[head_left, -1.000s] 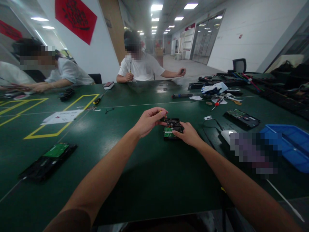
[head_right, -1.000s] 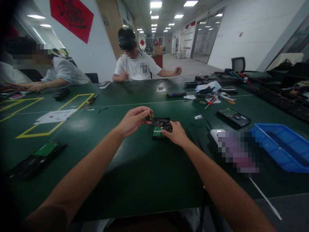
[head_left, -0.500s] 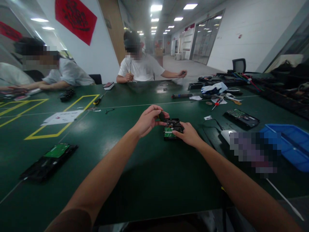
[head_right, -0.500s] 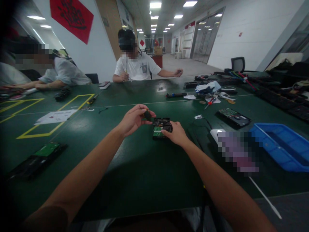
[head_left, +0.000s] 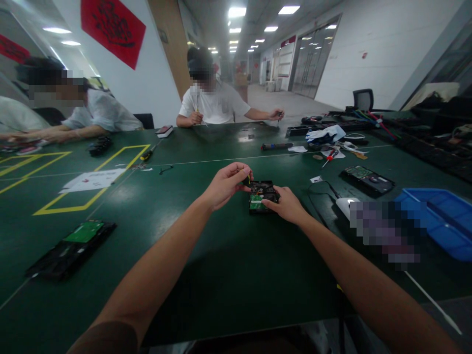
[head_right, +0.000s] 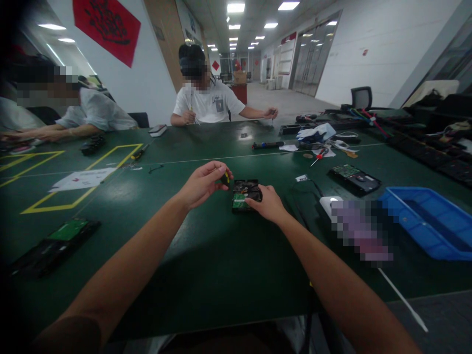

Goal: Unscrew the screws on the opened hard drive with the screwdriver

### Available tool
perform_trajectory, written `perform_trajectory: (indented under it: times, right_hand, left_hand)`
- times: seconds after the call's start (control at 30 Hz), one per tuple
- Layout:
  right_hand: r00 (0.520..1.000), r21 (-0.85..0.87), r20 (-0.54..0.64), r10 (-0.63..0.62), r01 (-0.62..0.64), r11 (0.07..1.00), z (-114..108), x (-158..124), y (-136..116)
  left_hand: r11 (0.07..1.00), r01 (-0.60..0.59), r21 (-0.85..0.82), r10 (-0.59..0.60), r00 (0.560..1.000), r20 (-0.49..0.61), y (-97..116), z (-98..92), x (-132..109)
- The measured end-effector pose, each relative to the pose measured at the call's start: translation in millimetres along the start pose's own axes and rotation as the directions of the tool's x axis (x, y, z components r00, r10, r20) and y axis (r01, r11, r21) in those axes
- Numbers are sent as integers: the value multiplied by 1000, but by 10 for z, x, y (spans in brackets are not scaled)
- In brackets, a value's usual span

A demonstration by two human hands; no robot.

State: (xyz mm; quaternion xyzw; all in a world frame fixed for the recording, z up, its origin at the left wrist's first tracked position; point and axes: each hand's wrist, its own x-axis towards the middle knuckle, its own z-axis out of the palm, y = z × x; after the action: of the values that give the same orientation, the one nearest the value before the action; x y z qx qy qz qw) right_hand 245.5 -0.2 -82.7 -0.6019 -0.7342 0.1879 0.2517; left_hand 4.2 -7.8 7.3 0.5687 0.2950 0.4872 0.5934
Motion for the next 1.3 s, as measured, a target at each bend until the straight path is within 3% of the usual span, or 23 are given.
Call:
perform_trajectory:
  times: [0.23,0.6,0.97,1.3]
  right_hand:
    - [1000,9,-10,17,-17,1000,38,10,36]
    - [1000,9,-10,-2,2,1000,23,13,28]
    - [1000,19,-12,18,-18,1000,24,3,16]
    - [1000,4,-19,0,0,1000,47,21,48]
  left_hand:
    - [999,3,52,-2,1000,-16,19,-34,-2]
    - [993,54,-102,-57,998,-31,-43,-61,28]
    - [999,35,19,-34,999,-30,10,-59,23]
    - [987,35,-156,-31,999,29,-47,-48,46]
